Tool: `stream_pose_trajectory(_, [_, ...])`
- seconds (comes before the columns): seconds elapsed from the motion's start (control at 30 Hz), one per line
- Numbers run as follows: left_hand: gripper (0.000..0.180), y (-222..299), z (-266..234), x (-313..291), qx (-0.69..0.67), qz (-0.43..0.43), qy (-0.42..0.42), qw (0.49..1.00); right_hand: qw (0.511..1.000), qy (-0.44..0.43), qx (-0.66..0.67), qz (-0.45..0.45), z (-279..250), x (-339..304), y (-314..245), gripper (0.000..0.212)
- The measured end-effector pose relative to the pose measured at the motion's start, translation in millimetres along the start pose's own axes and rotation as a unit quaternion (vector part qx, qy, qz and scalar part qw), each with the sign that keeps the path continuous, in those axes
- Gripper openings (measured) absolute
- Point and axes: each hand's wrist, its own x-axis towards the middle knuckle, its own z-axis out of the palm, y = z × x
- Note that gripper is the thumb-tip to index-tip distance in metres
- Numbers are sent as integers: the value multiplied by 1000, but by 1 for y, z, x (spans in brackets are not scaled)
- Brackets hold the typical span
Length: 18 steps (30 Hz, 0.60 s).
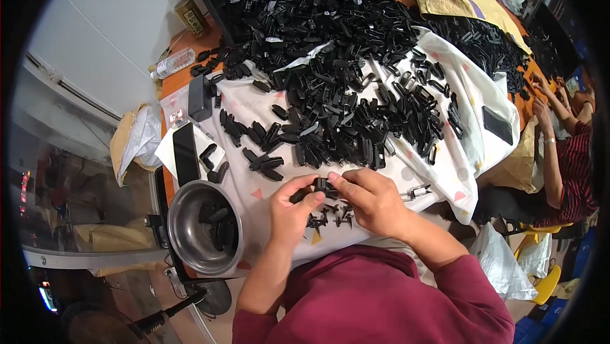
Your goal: Assembling small black plastic components by snapping two distinct parts together and placing the completed units into a metal bowl.
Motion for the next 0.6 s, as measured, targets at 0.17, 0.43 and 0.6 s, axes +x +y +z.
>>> stream_pose_trajectory(0.17, [32, 4, 24, -1, -104, -67, 75, 989, 997, 70, -44, -2, 11, -5, -10, 47])
stream_pose_trajectory(0.43, [26, -9, -1, -16, -280, -113, 48, 952, 864, -43, 377, 330, 25, -9, -9, 27])
stream_pose_trajectory(0.6, [12, -20, -59, 23, 79, -13, 264, 961, 969, -114, -10, 221, 35, -8, 12, 28])
